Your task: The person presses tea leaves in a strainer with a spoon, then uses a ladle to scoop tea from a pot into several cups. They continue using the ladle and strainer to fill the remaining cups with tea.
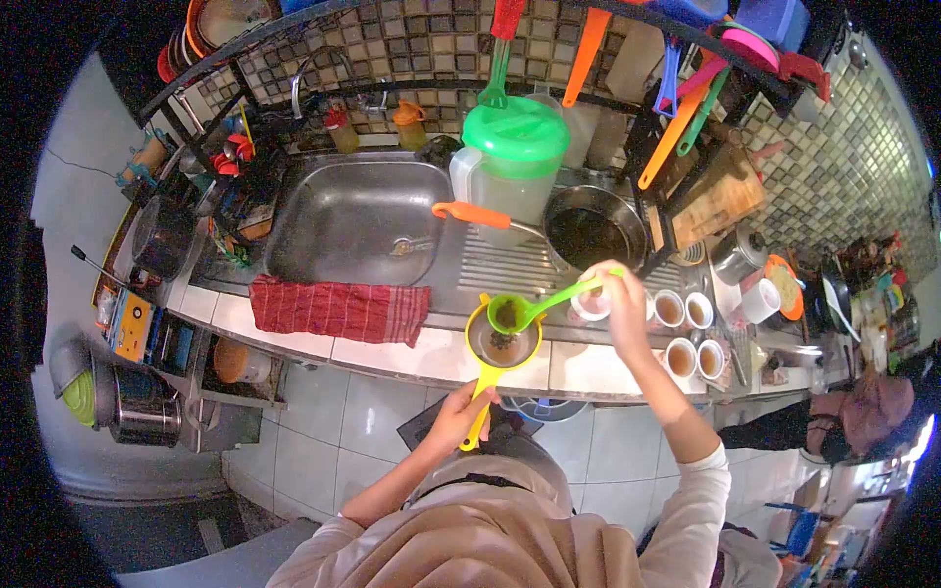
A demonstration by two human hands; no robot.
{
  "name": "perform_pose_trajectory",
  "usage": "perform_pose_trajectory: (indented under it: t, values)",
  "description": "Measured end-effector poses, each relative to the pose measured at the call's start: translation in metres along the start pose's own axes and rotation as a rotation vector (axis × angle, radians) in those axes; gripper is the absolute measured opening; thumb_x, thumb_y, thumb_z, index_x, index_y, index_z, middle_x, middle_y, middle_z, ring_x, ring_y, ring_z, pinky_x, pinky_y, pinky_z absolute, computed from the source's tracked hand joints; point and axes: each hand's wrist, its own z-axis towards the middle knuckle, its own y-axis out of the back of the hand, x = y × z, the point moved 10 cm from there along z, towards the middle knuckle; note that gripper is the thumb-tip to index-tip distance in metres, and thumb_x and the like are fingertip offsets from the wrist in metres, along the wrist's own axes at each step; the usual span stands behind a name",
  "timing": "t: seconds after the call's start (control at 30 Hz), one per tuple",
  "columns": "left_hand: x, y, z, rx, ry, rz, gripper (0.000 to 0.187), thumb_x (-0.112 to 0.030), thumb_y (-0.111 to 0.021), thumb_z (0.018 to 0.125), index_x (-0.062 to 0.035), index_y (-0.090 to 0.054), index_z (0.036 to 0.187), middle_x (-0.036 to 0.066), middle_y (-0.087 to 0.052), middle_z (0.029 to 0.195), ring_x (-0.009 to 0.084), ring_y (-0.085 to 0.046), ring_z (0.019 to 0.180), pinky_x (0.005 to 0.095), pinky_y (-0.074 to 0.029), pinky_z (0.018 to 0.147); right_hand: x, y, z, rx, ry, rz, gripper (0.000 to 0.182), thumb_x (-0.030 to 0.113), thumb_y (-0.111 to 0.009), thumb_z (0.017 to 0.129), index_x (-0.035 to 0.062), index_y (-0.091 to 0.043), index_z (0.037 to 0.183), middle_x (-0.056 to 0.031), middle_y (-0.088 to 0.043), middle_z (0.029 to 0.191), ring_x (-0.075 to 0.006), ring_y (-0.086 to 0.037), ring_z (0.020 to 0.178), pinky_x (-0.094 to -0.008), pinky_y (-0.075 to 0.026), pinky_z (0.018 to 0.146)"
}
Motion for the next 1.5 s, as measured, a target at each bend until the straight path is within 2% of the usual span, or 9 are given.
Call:
perform_pose_trajectory:
  t: [0.2,0.33,0.43,0.57,0.7,0.77,0.87,1.1,1.5]
  values:
    - [-0.001,0.002,-0.001,-0.009,-0.001,0.010,0.029,-0.030,-0.043,0.090,-0.0023,-0.050,0.087,0.003,-0.047,0.050,0.0098,-0.048,0.038,0.0225,-0.036,0.037,0.007,-0.022,-0.031,0.087,0.106,-0.070,0.022,0.014,-0.041,0.086,-0.0010,-0.055,0.077,-0.0081,-0.055,0.075,-0.0121,-0.051,0.063,-0.0250,-0.039,0.061]
    - [0.003,0.003,0.002,-0.004,-0.005,0.000,0.029,-0.030,-0.043,0.090,-0.0024,-0.050,0.087,0.003,-0.046,0.048,0.0098,-0.048,0.037,0.0226,-0.036,0.035,0.033,-0.035,-0.053,0.170,0.390,-0.482,0.014,0.014,-0.048,0.082,0.0040,-0.057,0.080,-0.0083,-0.052,0.072,-0.0212,-0.049,0.070,-0.0342,-0.033,0.066]
    - [0.004,0.003,0.001,-0.003,0.013,-0.002,0.029,-0.030,-0.043,0.090,-0.0025,-0.050,0.088,0.003,-0.047,0.048,0.0100,-0.048,0.037,0.0225,-0.036,0.035,0.057,-0.078,-0.101,0.404,0.931,-0.844,0.013,0.020,-0.055,0.075,0.0130,-0.058,0.085,0.0005,-0.053,0.073,-0.0172,-0.049,0.073,-0.0350,-0.032,0.065]
    - [0.005,0.003,0.003,-0.006,-0.005,0.008,0.029,-0.031,-0.043,0.090,-0.0026,-0.049,0.089,0.003,-0.047,0.048,0.0100,-0.048,0.037,0.0225,-0.036,0.035,0.057,-0.102,-0.141,0.564,1.178,-1.024,0.016,0.024,-0.059,0.073,0.0144,-0.058,0.085,0.0032,-0.052,0.076,-0.0120,-0.050,0.074,-0.0352,-0.032,0.066]
    - [0.003,0.002,0.001,-0.004,0.013,0.004,0.029,-0.031,-0.043,0.090,-0.0026,-0.050,0.090,0.003,-0.047,0.048,0.0098,-0.048,0.038,0.0227,-0.036,0.036,0.055,-0.084,-0.126,0.461,1.149,-0.949,0.014,0.022,-0.056,0.076,0.0123,-0.058,0.085,-0.0002,-0.053,0.077,-0.0158,-0.050,0.074,-0.0347,-0.032,0.064]
    - [0.002,0.003,0.001,-0.006,0.019,0.011,0.029,-0.031,-0.043,0.090,-0.0026,-0.050,0.090,0.003,-0.047,0.048,0.0097,-0.048,0.038,0.0227,-0.036,0.036,0.059,-0.028,-0.075,0.052,0.783,-0.656,0.014,0.019,-0.050,0.080,0.0082,-0.058,0.085,-0.0060,-0.054,0.080,-0.0209,-0.049,0.073,-0.0352,-0.033,0.065]
    - [0.002,0.001,0.001,0.006,0.008,0.017,0.029,-0.031,-0.043,0.090,-0.0027,-0.050,0.089,0.002,-0.047,0.048,0.0095,-0.048,0.038,0.0224,-0.036,0.036,0.046,0.017,-0.021,-0.190,0.587,-0.602,0.018,0.015,-0.042,0.085,0.0030,-0.056,0.085,-0.0100,-0.057,0.080,-0.0253,-0.050,0.073,-0.0331,-0.033,0.072]
    - [0.000,0.001,0.000,-0.002,-0.008,0.001,0.026,-0.028,-0.042,0.091,-0.0029,-0.049,0.087,0.002,-0.046,0.051,0.0098,-0.046,0.038,0.0220,-0.035,0.038,-0.031,0.048,0.049,-0.138,0.411,-1.239,0.018,0.020,-0.045,0.086,0.0126,-0.058,0.095,-0.0031,-0.061,0.089,-0.0208,-0.050,0.085,-0.0343,-0.031,0.074]
    - [-0.001,0.001,-0.001,0.012,-0.017,-0.005,0.027,-0.028,-0.043,0.091,-0.0022,-0.050,0.086,0.002,-0.047,0.052,0.0099,-0.047,0.039,0.0225,-0.035,0.038,-0.104,0.083,0.075,-0.201,0.075,-0.756,0.026,0.027,-0.041,0.088,0.0109,-0.061,0.095,-0.0047,-0.064,0.071,-0.0207,-0.057,0.075,-0.0315,-0.038,0.071]
